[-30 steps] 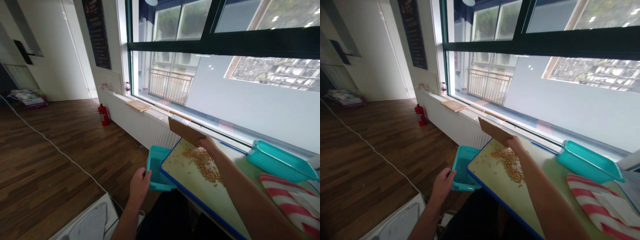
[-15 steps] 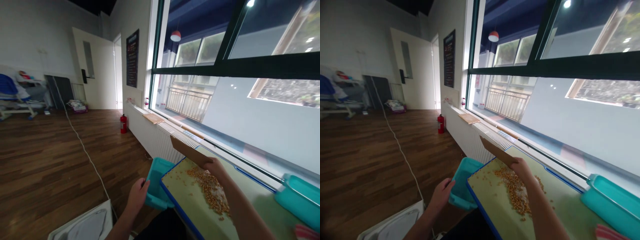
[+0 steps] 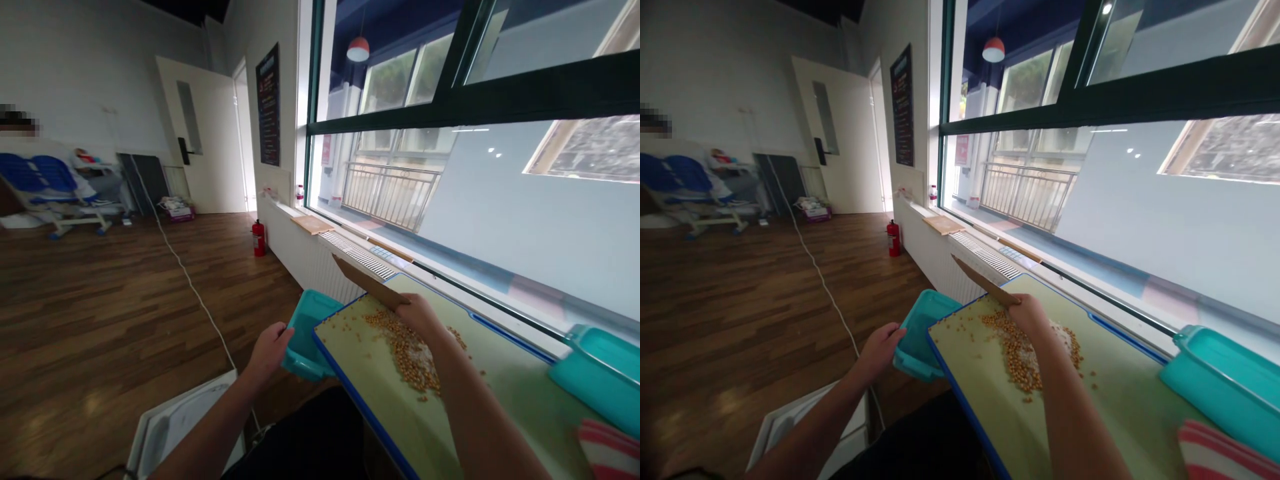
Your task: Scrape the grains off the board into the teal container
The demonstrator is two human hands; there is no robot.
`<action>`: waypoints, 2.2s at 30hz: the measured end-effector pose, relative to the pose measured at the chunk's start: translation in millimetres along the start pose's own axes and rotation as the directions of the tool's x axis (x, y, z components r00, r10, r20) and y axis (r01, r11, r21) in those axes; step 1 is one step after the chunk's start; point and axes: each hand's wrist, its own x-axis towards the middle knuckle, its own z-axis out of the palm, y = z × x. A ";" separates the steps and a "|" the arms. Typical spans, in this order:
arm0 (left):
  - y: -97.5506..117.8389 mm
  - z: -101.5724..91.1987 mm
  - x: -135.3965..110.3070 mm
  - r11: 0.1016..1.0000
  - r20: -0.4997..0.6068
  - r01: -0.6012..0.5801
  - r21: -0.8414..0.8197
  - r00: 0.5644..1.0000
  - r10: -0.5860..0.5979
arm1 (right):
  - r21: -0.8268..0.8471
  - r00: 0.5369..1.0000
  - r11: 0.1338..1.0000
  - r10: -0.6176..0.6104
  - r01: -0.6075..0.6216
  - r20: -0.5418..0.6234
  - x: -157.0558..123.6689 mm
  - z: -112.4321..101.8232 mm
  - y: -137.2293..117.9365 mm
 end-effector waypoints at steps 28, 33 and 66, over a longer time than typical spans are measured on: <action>-4.7 3.8 3.1 0.989 -0.082 0.129 -0.067 0.988 -0.134 | 0.190 0.997 0.981 -0.056 0.045 0.053 -14.4 -3.8 18.0; -5.4 4.4 3.5 0.987 -0.080 0.141 -0.071 0.986 -0.146 | 0.254 0.996 0.966 -0.058 0.039 0.067 -14.0 -2.2 21.6; -1.7 8.0 -5.9 0.984 -0.119 0.178 -0.002 0.977 -0.177 | 0.272 0.927 0.919 -0.337 0.286 0.162 -17.0 5.4 10.7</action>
